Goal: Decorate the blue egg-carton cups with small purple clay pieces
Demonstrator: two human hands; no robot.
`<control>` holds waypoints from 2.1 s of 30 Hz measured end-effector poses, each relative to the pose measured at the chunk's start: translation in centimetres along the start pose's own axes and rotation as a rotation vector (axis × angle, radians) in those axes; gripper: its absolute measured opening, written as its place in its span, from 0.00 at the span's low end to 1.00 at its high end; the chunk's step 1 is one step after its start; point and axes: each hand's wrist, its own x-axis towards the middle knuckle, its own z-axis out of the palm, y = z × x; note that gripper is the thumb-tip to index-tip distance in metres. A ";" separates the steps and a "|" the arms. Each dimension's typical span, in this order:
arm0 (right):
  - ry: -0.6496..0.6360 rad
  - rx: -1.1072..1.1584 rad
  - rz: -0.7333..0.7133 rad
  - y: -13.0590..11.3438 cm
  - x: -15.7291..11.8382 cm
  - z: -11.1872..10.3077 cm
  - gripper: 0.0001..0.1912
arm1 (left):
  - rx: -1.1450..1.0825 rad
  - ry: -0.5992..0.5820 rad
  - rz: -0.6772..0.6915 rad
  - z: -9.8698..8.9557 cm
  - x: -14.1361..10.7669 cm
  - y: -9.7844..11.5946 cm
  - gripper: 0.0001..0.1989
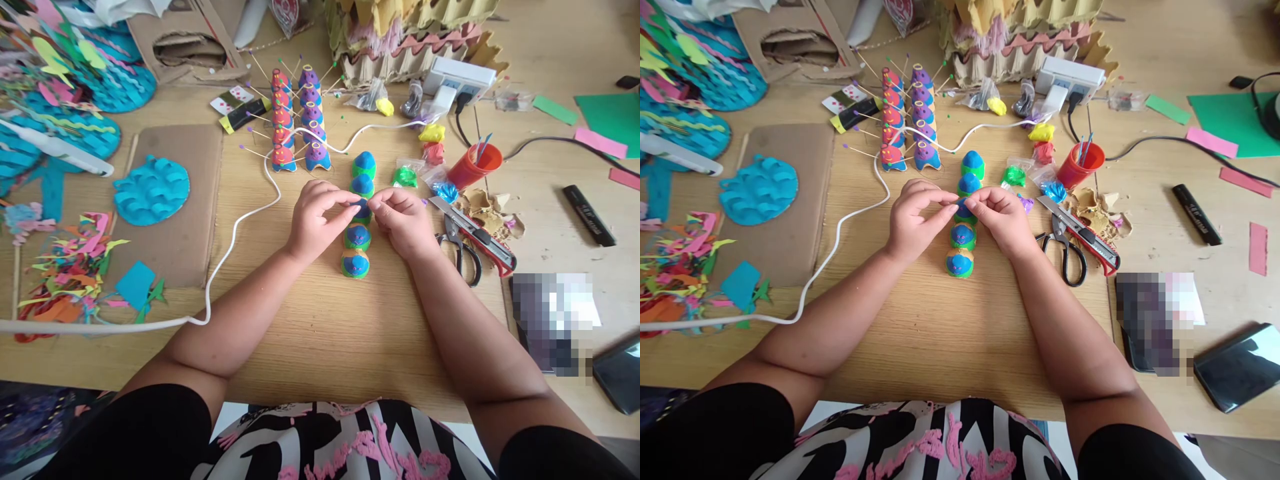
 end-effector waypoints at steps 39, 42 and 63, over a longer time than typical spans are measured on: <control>0.005 -0.998 -0.566 1.7 -0.8 -1.9 0.11 | -0.219 -0.186 -0.200 0.2 -0.1 -1.1 0.18; 0.003 -0.997 -0.545 1.7 -0.8 -1.9 0.10 | -0.217 -0.187 -0.207 0.2 0.0 -1.2 0.17; 0.019 -0.637 -0.273 1.2 -0.4 -1.5 0.09 | -0.208 -0.190 -0.212 0.1 0.0 -1.0 0.18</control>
